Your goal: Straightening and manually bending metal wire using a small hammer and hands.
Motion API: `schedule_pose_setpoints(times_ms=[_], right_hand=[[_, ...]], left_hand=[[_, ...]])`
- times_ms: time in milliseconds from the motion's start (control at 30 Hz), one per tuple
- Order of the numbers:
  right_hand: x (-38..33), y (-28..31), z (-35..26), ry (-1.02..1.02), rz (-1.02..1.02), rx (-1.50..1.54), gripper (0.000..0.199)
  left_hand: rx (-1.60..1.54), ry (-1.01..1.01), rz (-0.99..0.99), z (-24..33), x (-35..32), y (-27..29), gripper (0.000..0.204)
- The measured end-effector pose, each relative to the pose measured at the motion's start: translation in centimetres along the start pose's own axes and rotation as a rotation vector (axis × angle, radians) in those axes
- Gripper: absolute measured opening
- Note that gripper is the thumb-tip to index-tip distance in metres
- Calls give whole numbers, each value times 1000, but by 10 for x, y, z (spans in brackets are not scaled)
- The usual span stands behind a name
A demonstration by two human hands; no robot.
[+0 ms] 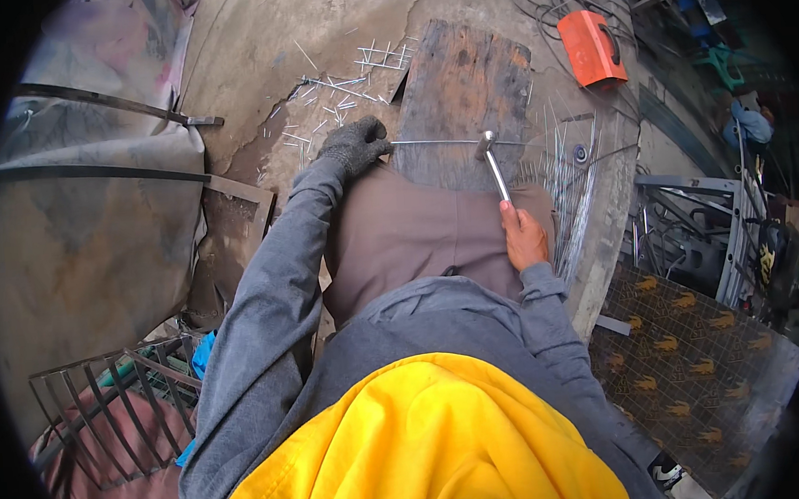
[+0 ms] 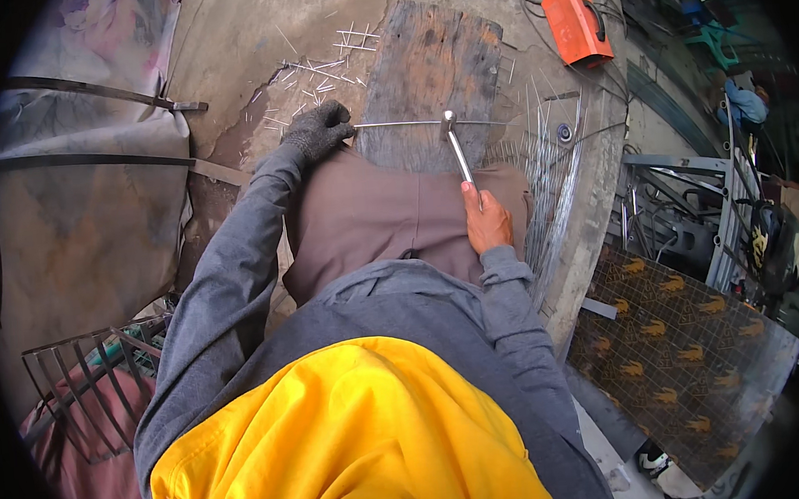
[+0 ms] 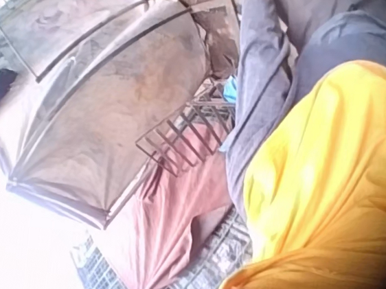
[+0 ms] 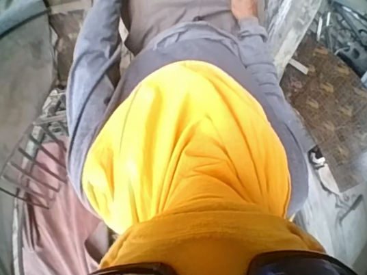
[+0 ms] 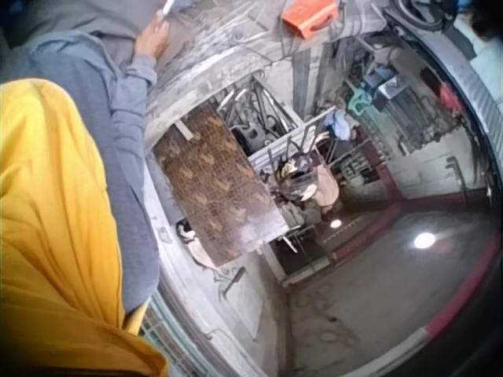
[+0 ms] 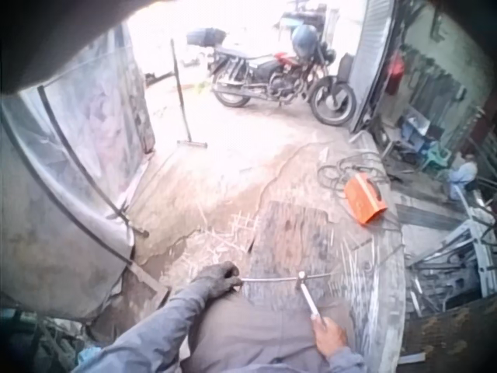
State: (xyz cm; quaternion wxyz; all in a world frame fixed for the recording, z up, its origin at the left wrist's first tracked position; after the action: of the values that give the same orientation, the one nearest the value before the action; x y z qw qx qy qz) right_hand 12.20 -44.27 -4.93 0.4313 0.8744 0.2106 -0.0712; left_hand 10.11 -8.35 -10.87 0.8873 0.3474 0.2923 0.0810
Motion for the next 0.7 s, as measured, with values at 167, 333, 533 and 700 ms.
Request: schedule_pose_setpoints(times_ms=[167,333,533,700], right_hand=[[-2,-1,5,9,18,-5,66],[-1,-1,-1,27,25,1,65],[4,-5,-26,143,151,80,60],[17,-15,-28,135,64,-4,57]], left_hand=[[37,23,-140,13,-1,1,30],[-44,30,-203,4,7,-3,28],[-11,28,-201,6,12,-7,26],[-38,43,-199,-2,20,-15,25]])
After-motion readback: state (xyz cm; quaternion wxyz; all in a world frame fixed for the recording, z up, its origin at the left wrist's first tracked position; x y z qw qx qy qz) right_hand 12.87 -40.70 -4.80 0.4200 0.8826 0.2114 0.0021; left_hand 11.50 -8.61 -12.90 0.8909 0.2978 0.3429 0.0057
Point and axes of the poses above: each hand's wrist, its own x-axis towards the middle knuckle, its own y-axis out of the back of the hand, z = x × y, the point moved 3 cm from there along x, towards the middle knuckle, and after that the axes turned 10 degrees about y, right-handed, at the moved point
